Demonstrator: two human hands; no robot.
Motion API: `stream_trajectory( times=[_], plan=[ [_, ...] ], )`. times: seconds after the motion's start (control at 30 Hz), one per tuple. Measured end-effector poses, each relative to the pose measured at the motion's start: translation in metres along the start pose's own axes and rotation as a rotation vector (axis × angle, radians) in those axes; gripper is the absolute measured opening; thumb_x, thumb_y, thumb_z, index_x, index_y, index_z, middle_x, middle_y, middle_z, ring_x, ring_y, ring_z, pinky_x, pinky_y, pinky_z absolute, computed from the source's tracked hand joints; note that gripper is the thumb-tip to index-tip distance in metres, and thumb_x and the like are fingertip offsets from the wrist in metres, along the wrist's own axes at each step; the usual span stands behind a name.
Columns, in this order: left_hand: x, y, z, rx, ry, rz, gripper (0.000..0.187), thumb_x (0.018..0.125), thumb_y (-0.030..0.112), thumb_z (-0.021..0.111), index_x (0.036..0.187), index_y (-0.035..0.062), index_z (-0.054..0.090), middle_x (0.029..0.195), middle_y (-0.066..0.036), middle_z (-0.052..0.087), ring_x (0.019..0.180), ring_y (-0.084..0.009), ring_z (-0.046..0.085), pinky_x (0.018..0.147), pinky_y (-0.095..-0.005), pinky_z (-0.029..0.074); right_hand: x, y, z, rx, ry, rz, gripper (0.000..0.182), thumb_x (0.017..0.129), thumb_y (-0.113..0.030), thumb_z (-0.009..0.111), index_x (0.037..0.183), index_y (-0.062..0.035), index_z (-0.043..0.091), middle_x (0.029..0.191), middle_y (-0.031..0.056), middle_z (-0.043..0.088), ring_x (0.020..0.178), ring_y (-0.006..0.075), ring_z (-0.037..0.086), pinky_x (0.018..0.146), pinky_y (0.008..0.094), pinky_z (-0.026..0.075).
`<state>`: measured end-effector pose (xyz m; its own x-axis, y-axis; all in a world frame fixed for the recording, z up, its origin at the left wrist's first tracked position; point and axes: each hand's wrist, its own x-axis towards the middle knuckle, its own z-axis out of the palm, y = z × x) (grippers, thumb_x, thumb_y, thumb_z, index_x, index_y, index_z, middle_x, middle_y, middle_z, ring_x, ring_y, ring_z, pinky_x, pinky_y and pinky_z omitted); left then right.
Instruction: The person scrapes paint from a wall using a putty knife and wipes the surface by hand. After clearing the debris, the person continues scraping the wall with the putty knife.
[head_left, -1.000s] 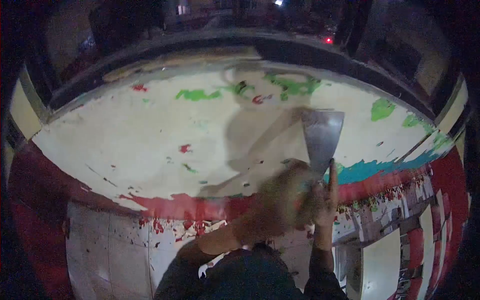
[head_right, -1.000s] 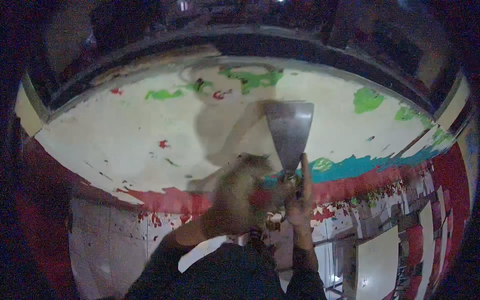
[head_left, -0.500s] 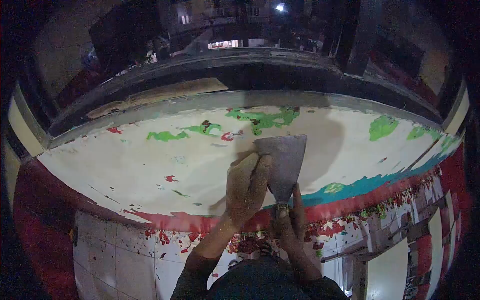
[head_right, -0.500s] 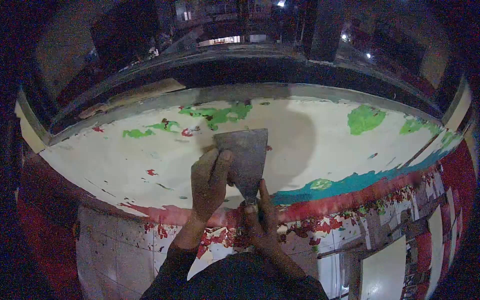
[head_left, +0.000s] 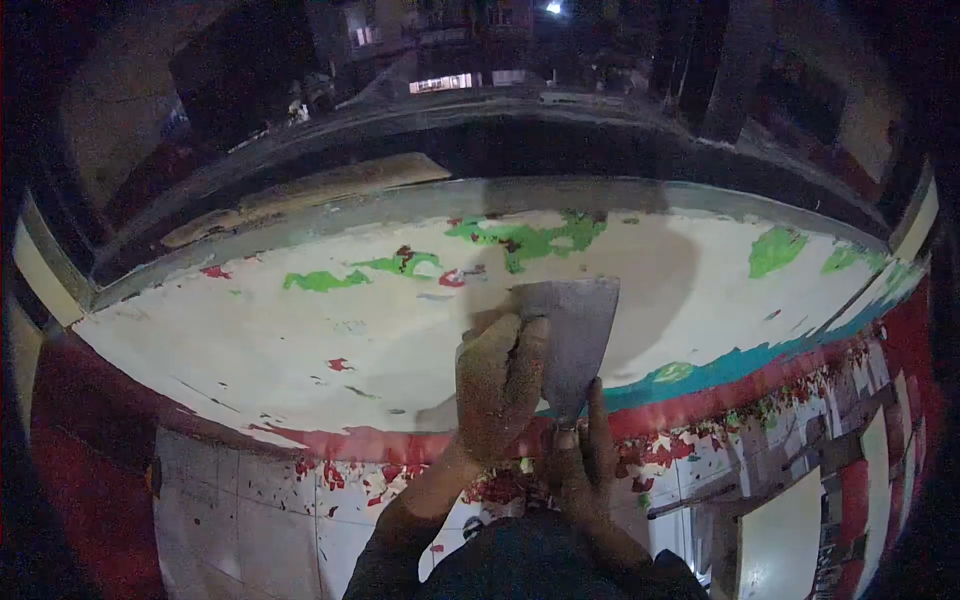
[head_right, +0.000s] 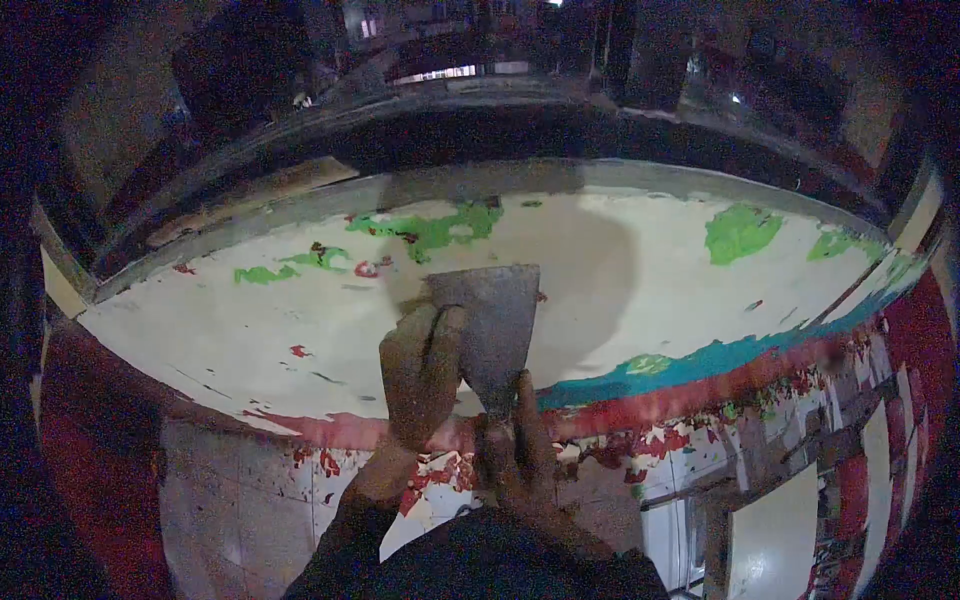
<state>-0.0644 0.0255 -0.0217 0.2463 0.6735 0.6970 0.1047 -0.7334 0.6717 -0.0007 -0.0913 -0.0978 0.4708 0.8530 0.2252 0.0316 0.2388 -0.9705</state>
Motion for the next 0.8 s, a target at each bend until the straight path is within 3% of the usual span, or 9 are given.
stream_trajectory(
  times=[0.1,0.2,0.23,0.33,0.57,0.67,0.7,0.8],
  plan=[
    [0.003,0.008,-0.003,-0.089,0.000,-0.139,0.027,0.083,0.017,0.047,0.063,-0.0010,0.044,0.055,-0.015,0.043,0.050,-0.0301,0.042,0.048,-0.0378,0.033,0.005,-0.022,0.007,0.024,-0.027,0.034,0.066,0.087,-0.027,0.041,0.133,-0.0016,0.003,0.066,0.0024,0.045,0.050,0.0067,0.040,0.044,0.0205,0.034],
    [-0.002,0.009,0.000,-0.147,-0.008,-0.123,0.028,0.083,0.017,0.047,0.063,-0.0012,0.044,0.054,-0.015,0.041,0.048,-0.0296,0.040,0.047,-0.0371,0.032,-0.005,-0.020,0.010,0.092,0.056,0.087,0.064,0.087,-0.025,0.041,0.133,-0.0013,0.003,0.065,0.0026,0.045,0.050,0.0073,0.041,0.045,0.0205,0.034],
    [-0.004,-0.002,0.002,0.022,0.015,0.017,0.028,0.083,0.018,0.047,0.063,-0.0007,0.043,0.053,-0.015,0.040,0.047,-0.0288,0.040,0.046,-0.0368,0.031,-0.001,-0.021,0.010,0.056,0.036,0.050,0.063,0.087,-0.025,0.040,0.134,-0.0020,0.003,0.064,0.0027,0.045,0.050,0.0074,0.041,0.045,0.0206,0.034],
    [0.005,0.005,-0.002,-0.061,0.019,-0.055,0.028,0.084,0.022,0.047,0.065,0.0012,0.046,0.053,-0.012,0.041,0.044,-0.0245,0.040,0.044,-0.0338,0.032,-0.002,-0.023,0.009,-0.012,0.004,0.041,0.062,0.088,-0.024,0.039,0.134,-0.0035,0.004,0.063,0.0026,0.045,0.049,0.0077,0.040,0.045,0.0210,0.035],
    [0.005,0.007,-0.001,-0.057,0.046,-0.035,0.032,0.085,0.026,0.045,0.066,0.0004,0.045,0.054,-0.013,0.042,0.046,-0.0254,0.041,0.045,-0.0355,0.032,0.002,-0.031,0.013,0.054,0.013,0.053,0.062,0.087,-0.022,0.041,0.134,-0.0020,0.004,0.061,0.0023,0.045,0.047,0.0075,0.040,0.042,0.0206,0.033],
    [-0.001,0.002,-0.002,-0.039,-0.036,-0.142,0.031,0.084,0.025,0.045,0.065,0.0004,0.045,0.054,-0.013,0.042,0.048,-0.0249,0.042,0.046,-0.0353,0.032,-0.006,-0.019,0.007,0.066,0.031,0.060,0.062,0.087,-0.021,0.041,0.133,-0.0019,0.004,0.062,0.0021,0.046,0.047,0.0076,0.040,0.042,0.0199,0.032],
    [0.000,-0.001,0.002,-0.041,0.034,0.018,0.029,0.084,0.022,0.046,0.065,0.0006,0.045,0.054,-0.013,0.042,0.047,-0.0244,0.042,0.046,-0.0348,0.032,-0.005,-0.016,0.007,0.043,0.049,0.043,0.062,0.087,-0.020,0.041,0.134,-0.0020,0.004,0.063,0.0020,0.046,0.047,0.0076,0.040,0.042,0.0197,0.032],
    [0.001,-0.004,0.001,0.014,0.023,0.026,0.026,0.084,0.020,0.046,0.067,0.0007,0.047,0.054,-0.012,0.043,0.045,-0.0207,0.042,0.044,-0.0325,0.033,-0.002,-0.027,0.010,0.002,0.033,0.028,0.061,0.088,-0.021,0.040,0.133,-0.0014,0.004,0.063,0.0022,0.047,0.047,0.0075,0.040,0.042,0.0197,0.032]
  ],
)
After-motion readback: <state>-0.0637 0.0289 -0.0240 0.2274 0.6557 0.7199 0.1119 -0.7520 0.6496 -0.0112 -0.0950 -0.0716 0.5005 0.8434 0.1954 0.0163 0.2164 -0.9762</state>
